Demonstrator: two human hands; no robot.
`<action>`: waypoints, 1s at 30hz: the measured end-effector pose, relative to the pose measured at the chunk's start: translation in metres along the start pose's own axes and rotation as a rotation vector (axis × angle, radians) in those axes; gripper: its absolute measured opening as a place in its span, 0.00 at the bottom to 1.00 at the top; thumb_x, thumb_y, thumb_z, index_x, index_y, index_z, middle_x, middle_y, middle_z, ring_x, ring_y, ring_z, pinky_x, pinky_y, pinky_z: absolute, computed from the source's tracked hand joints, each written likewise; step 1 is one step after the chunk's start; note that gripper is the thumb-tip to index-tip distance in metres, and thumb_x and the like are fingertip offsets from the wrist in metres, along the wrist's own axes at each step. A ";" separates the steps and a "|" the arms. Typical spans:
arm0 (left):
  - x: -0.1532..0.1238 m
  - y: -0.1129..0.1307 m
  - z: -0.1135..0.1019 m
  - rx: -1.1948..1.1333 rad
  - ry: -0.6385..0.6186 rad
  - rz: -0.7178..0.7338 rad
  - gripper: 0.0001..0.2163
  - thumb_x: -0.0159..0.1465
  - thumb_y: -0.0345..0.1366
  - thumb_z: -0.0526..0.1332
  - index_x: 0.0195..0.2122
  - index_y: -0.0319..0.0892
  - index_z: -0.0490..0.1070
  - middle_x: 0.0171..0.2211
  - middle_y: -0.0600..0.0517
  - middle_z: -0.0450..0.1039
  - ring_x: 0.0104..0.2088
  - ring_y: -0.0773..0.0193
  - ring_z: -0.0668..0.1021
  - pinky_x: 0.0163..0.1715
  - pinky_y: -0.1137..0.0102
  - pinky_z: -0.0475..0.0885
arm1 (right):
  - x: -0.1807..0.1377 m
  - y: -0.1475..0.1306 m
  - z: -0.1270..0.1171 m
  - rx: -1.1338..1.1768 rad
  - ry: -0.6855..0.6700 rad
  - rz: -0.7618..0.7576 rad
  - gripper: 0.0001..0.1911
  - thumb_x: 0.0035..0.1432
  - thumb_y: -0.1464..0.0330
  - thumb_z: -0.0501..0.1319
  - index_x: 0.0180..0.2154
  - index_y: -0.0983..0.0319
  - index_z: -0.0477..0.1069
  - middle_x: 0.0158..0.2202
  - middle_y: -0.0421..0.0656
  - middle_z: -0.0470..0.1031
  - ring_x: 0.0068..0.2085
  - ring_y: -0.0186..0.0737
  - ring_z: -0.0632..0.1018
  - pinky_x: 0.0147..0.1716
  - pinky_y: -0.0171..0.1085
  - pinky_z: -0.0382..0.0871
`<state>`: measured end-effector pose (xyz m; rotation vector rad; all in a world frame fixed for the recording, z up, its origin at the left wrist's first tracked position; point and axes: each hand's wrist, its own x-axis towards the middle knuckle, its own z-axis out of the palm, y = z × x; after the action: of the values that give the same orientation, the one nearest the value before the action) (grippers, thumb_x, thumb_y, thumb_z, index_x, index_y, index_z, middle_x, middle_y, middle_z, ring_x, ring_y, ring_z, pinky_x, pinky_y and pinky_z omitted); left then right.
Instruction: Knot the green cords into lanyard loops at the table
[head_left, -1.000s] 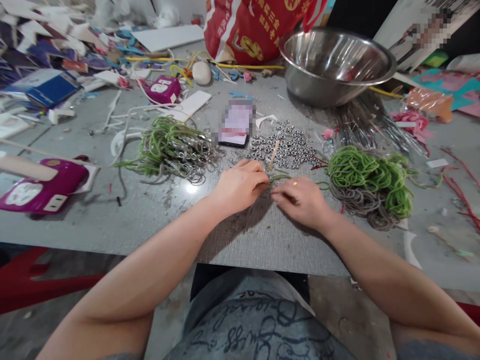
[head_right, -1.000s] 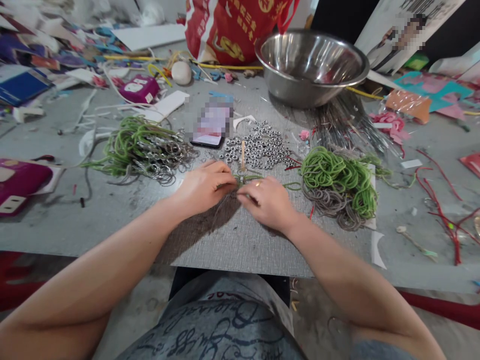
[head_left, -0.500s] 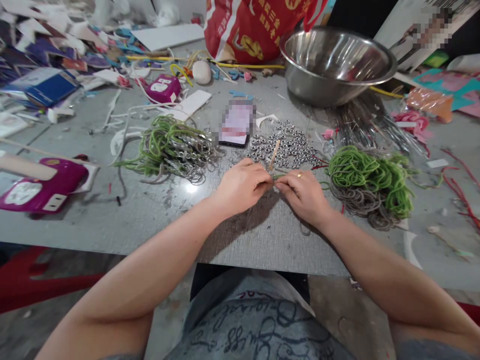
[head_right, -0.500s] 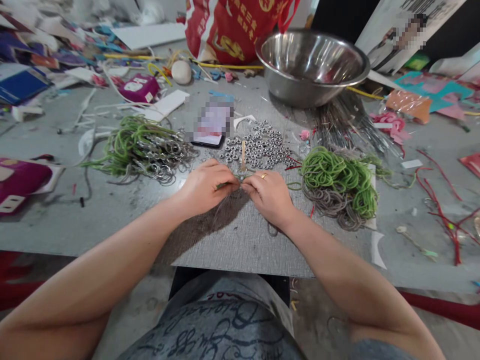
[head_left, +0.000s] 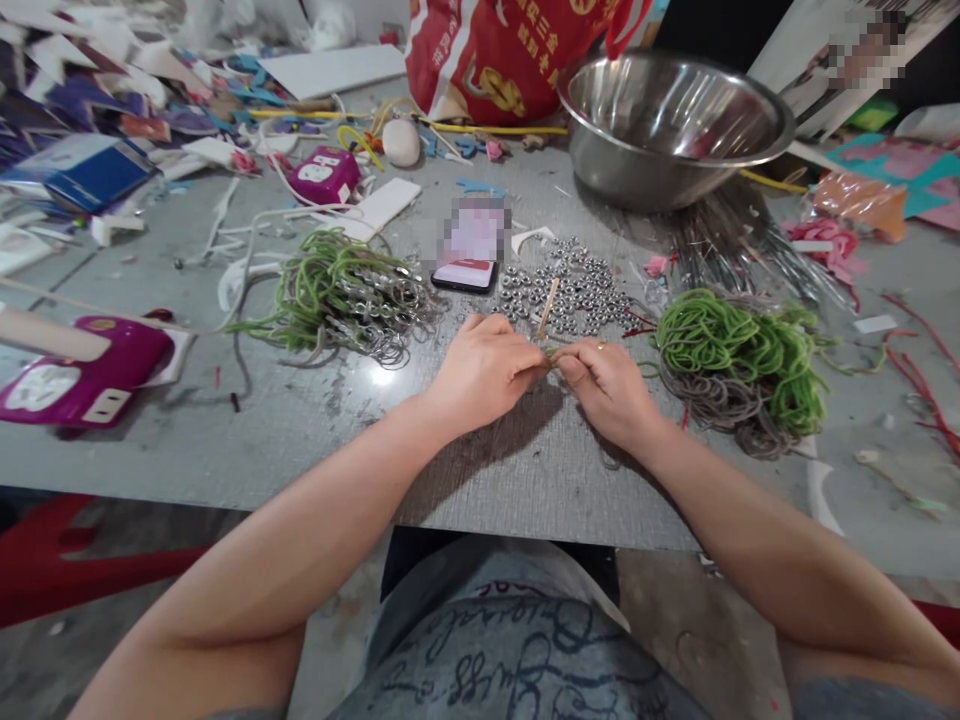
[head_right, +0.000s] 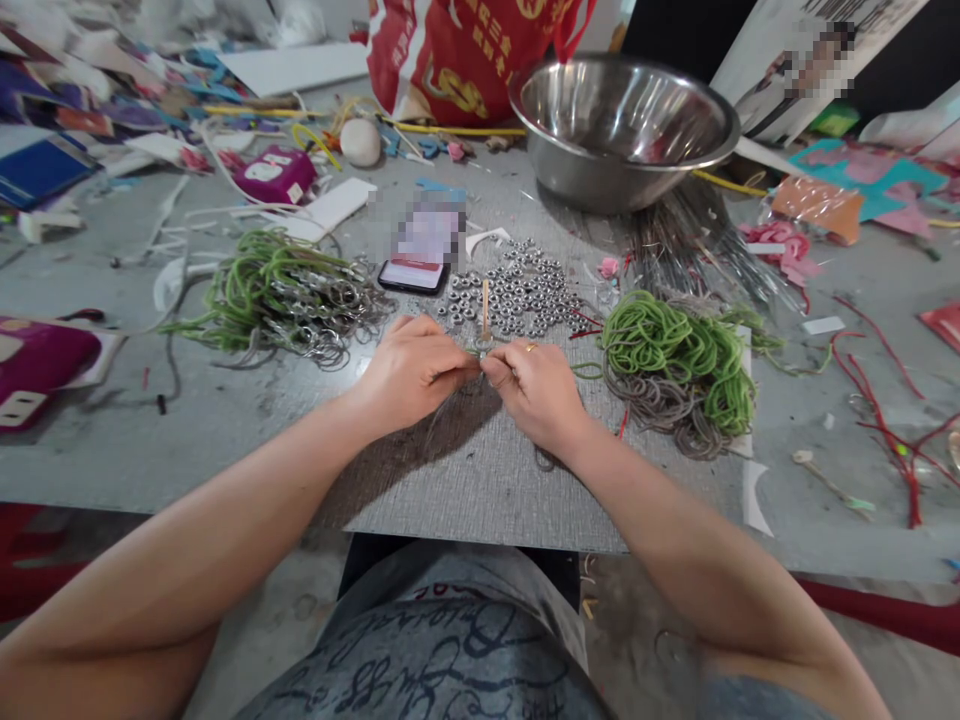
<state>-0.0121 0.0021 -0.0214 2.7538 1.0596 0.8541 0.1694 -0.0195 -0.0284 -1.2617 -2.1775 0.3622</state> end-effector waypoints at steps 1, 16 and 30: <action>0.000 0.000 0.000 -0.002 0.004 0.004 0.11 0.63 0.36 0.56 0.25 0.43 0.73 0.21 0.56 0.73 0.31 0.64 0.69 0.33 0.66 0.57 | 0.000 0.000 0.001 -0.005 -0.009 0.010 0.28 0.65 0.53 0.40 0.27 0.62 0.68 0.24 0.43 0.72 0.28 0.38 0.71 0.29 0.37 0.57; 0.001 0.000 -0.001 -0.058 -0.017 -0.025 0.12 0.63 0.38 0.56 0.25 0.43 0.73 0.20 0.56 0.72 0.33 0.63 0.70 0.36 0.65 0.57 | 0.001 -0.001 -0.002 0.101 0.009 -0.007 0.12 0.61 0.68 0.52 0.25 0.60 0.64 0.22 0.38 0.67 0.26 0.34 0.67 0.28 0.34 0.57; 0.001 0.002 -0.001 -0.089 -0.092 -0.124 0.07 0.58 0.30 0.58 0.27 0.45 0.74 0.24 0.58 0.75 0.35 0.63 0.70 0.39 0.62 0.55 | 0.001 -0.001 -0.002 0.058 0.005 0.007 0.08 0.58 0.70 0.56 0.26 0.60 0.68 0.25 0.39 0.73 0.29 0.36 0.71 0.33 0.37 0.60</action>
<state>-0.0103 0.0010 -0.0195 2.5966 1.1321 0.7320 0.1695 -0.0197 -0.0261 -1.2378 -2.1433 0.4215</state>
